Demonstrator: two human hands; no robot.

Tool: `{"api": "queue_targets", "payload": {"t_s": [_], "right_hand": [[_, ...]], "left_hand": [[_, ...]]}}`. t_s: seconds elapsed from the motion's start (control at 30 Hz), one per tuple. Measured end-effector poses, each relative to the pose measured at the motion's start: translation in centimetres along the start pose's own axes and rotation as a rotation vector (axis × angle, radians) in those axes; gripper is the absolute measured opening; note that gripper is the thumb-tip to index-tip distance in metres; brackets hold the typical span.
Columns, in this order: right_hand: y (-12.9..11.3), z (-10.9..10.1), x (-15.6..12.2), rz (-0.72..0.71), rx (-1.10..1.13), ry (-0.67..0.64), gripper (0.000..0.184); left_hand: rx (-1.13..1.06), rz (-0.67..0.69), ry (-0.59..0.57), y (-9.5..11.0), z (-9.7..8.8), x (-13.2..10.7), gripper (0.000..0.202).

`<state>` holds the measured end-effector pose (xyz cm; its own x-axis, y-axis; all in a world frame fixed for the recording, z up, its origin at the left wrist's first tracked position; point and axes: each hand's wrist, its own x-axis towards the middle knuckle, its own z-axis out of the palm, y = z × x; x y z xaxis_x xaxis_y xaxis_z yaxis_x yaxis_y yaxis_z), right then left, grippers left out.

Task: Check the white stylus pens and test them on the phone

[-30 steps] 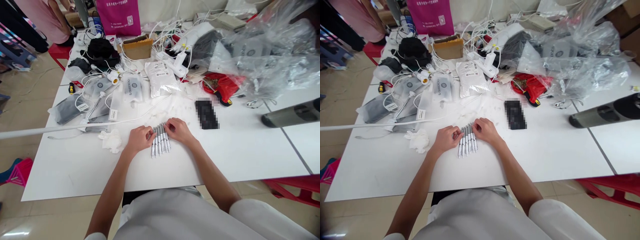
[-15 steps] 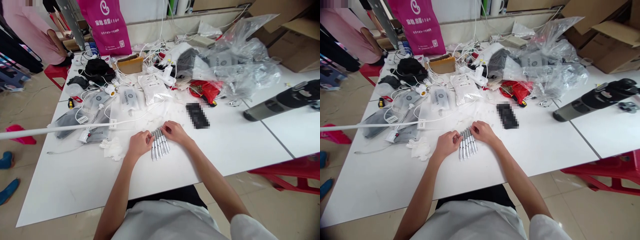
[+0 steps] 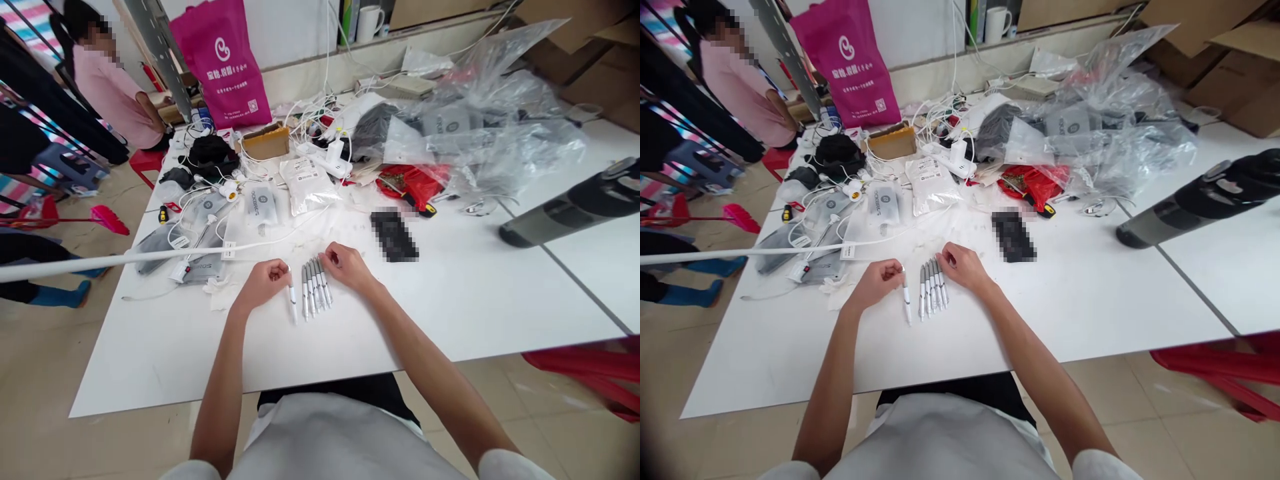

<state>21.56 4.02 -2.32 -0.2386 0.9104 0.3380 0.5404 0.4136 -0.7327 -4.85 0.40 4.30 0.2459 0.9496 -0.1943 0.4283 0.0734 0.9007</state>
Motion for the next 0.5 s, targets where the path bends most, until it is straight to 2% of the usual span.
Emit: {"api": "queue_targets", "payload": {"t_s": [0.1,0.2,0.3,0.37,0.5], "right_hand": [[-0.1,-0.1,-0.1,-0.028,0.045,0.064,0.029],[-0.1,-0.1,-0.2,-0.083,0.094,0.11,0.024],[-0.2,-0.1,-0.4,-0.156,0.12,0.089,0.044],[-0.2,0.0,-0.4,-0.19,0.119,0.056,0.051],[-0.4,0.1,-0.2,-0.249,0.066,-0.007,0.029]], "left_hand": [[-0.383,0.108,0.064,0.4,-0.8,0.5,0.015],[-0.594,0.191,0.154,0.3,0.0,1.8,0.02],[-0.649,0.187,0.261,-0.5,1.8,3.3,0.023],[-0.647,0.176,0.281,-1.4,3.0,3.9,0.027],[-0.605,0.186,0.302,-2.9,4.5,4.4,0.029]]}}
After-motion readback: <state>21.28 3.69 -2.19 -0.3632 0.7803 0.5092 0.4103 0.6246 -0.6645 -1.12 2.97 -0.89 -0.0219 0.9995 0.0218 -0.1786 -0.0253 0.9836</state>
